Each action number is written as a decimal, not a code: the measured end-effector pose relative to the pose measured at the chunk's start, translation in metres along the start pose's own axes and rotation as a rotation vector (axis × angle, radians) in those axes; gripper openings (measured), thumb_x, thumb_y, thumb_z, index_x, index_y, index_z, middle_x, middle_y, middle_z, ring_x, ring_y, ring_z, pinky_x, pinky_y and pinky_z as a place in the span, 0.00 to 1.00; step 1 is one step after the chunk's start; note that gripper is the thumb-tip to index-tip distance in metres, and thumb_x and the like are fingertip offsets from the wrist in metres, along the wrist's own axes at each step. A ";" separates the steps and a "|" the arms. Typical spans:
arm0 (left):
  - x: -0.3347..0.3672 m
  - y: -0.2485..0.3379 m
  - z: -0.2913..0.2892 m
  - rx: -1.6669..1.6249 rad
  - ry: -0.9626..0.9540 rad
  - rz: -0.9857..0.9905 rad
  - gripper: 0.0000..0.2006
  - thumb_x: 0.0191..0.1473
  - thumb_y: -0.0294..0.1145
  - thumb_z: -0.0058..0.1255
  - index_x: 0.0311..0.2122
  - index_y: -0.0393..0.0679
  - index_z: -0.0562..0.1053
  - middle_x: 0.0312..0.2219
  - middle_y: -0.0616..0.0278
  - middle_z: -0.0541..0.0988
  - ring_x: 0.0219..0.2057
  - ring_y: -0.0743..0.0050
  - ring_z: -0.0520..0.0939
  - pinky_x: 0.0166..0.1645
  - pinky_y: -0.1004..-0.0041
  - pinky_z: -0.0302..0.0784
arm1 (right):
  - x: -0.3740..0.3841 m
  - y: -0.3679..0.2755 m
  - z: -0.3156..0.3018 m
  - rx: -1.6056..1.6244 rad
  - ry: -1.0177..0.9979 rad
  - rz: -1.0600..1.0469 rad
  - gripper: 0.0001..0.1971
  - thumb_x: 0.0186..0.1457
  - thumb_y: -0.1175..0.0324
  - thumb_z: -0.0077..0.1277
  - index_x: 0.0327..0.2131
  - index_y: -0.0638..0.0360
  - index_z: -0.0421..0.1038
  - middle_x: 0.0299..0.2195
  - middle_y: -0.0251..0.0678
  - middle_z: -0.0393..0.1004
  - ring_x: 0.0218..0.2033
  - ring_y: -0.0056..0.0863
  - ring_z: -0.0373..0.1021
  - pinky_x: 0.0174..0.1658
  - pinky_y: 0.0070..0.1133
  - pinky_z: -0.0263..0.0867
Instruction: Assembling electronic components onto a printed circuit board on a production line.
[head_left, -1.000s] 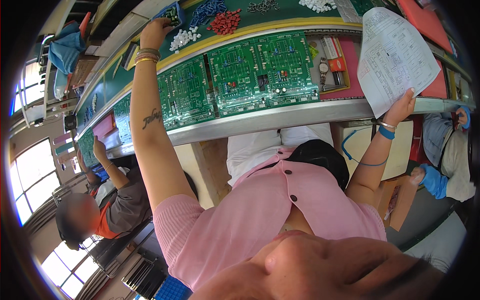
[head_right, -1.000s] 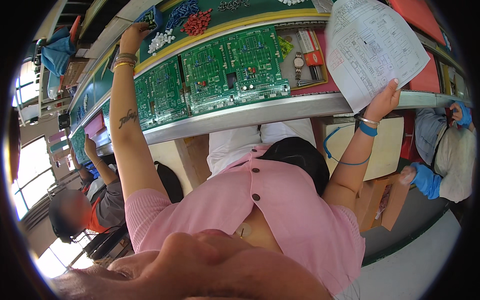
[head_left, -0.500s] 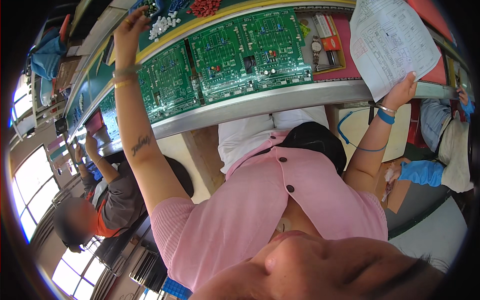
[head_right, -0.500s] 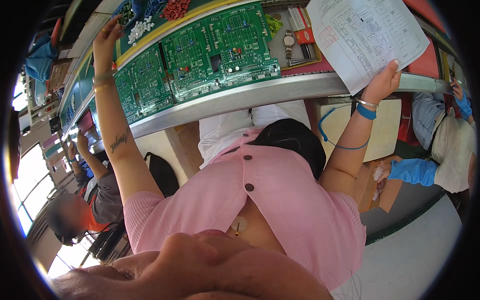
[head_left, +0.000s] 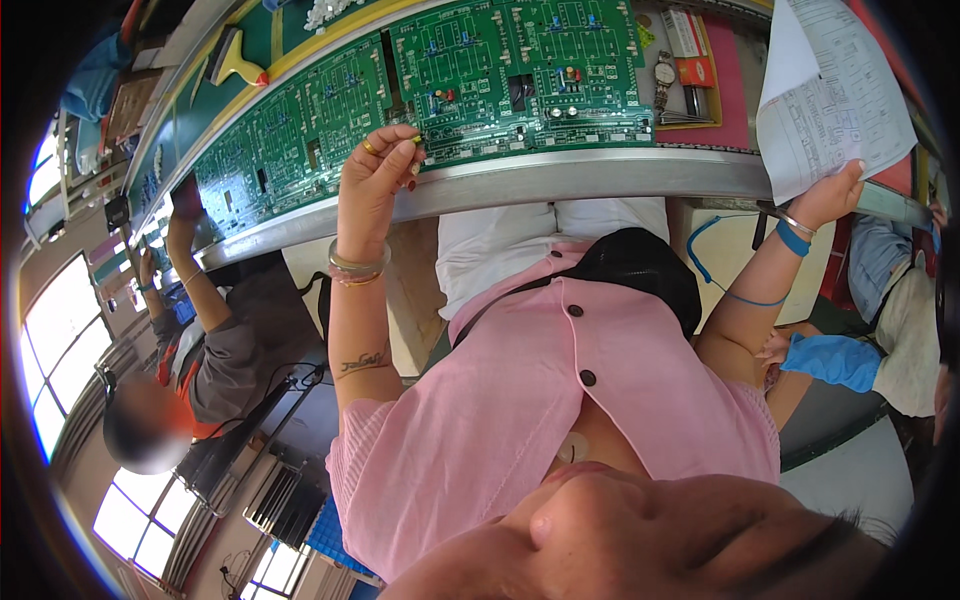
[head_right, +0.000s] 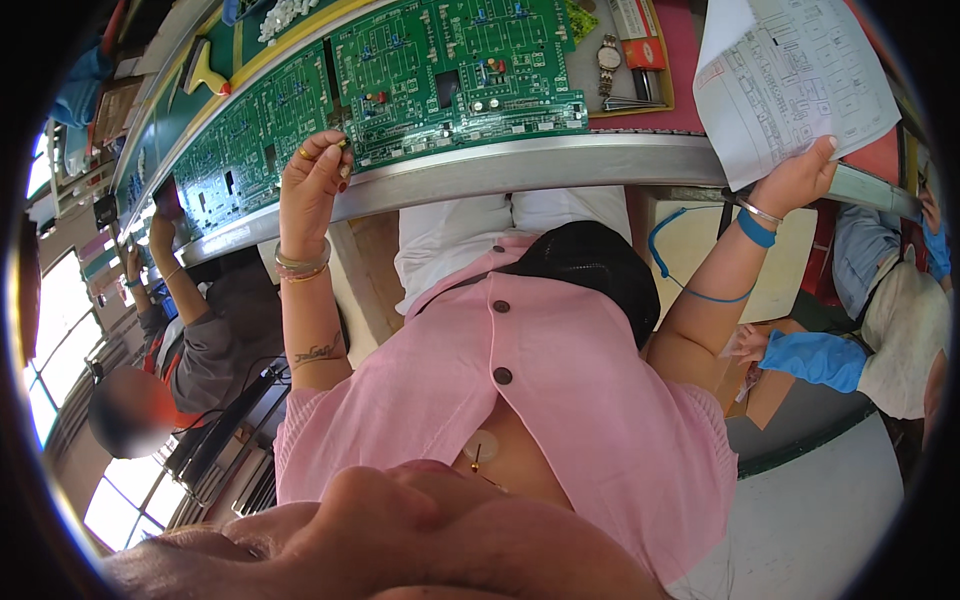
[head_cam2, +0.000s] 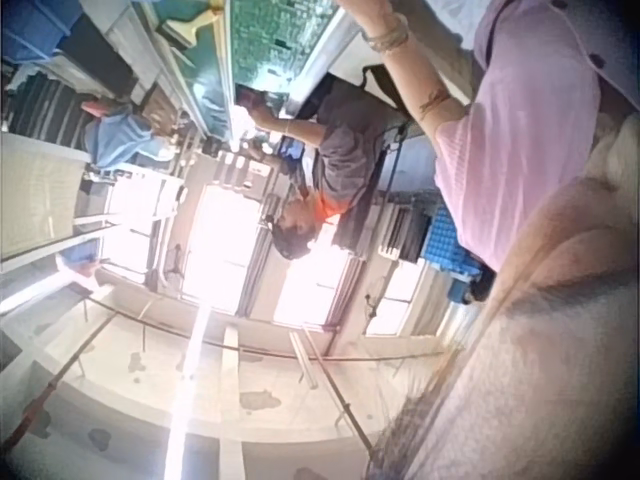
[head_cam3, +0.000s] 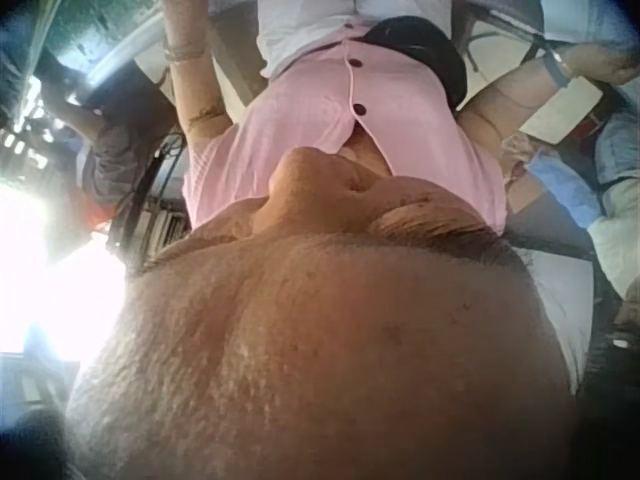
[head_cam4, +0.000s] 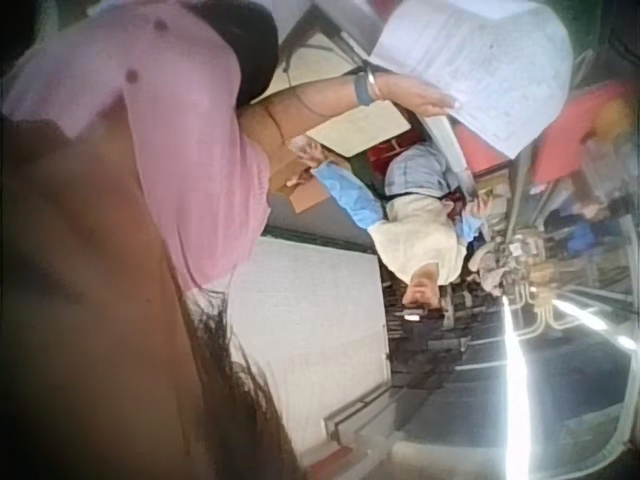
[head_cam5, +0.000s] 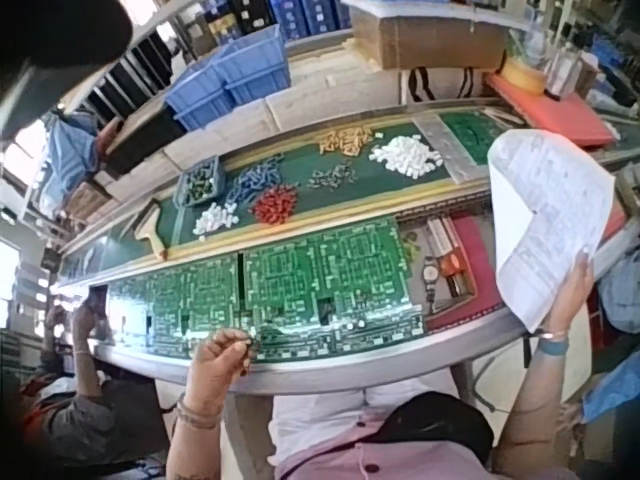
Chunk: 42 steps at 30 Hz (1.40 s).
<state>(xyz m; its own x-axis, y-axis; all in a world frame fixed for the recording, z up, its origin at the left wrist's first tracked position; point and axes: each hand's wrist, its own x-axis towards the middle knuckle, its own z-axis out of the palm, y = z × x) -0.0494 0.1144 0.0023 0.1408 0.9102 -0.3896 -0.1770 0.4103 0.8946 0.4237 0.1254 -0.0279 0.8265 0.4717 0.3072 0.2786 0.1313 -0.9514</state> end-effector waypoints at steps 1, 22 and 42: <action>-0.002 -0.002 0.002 0.071 0.052 0.042 0.10 0.53 0.28 0.49 0.41 0.39 0.72 0.26 0.66 0.76 0.23 0.88 0.71 0.26 0.85 0.66 | 0.000 -0.002 0.000 -0.014 0.013 0.011 0.20 0.59 0.61 0.37 0.39 0.77 0.65 0.38 0.46 0.70 0.35 0.31 0.68 0.41 0.25 0.64; 0.003 0.000 0.032 1.110 0.297 0.417 0.06 0.45 0.28 0.56 0.30 0.39 0.77 0.23 0.59 0.77 0.20 0.75 0.76 0.26 0.79 0.69 | -0.001 0.000 0.000 -0.019 0.040 0.015 0.19 0.58 0.63 0.37 0.38 0.76 0.65 0.38 0.46 0.71 0.36 0.31 0.68 0.42 0.25 0.64; 0.008 0.012 0.033 1.309 0.203 0.516 0.05 0.47 0.29 0.54 0.29 0.40 0.76 0.24 0.61 0.76 0.22 0.72 0.76 0.27 0.76 0.70 | 0.003 0.005 -0.003 0.016 0.043 -0.019 0.20 0.59 0.59 0.39 0.38 0.73 0.65 0.37 0.44 0.71 0.36 0.30 0.68 0.41 0.24 0.64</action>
<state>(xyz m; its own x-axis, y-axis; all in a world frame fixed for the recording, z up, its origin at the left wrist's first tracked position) -0.0178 0.1245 0.0168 0.1785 0.9774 0.1135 0.8661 -0.2108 0.4533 0.4295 0.1246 -0.0319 0.8413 0.4313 0.3258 0.2873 0.1537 -0.9454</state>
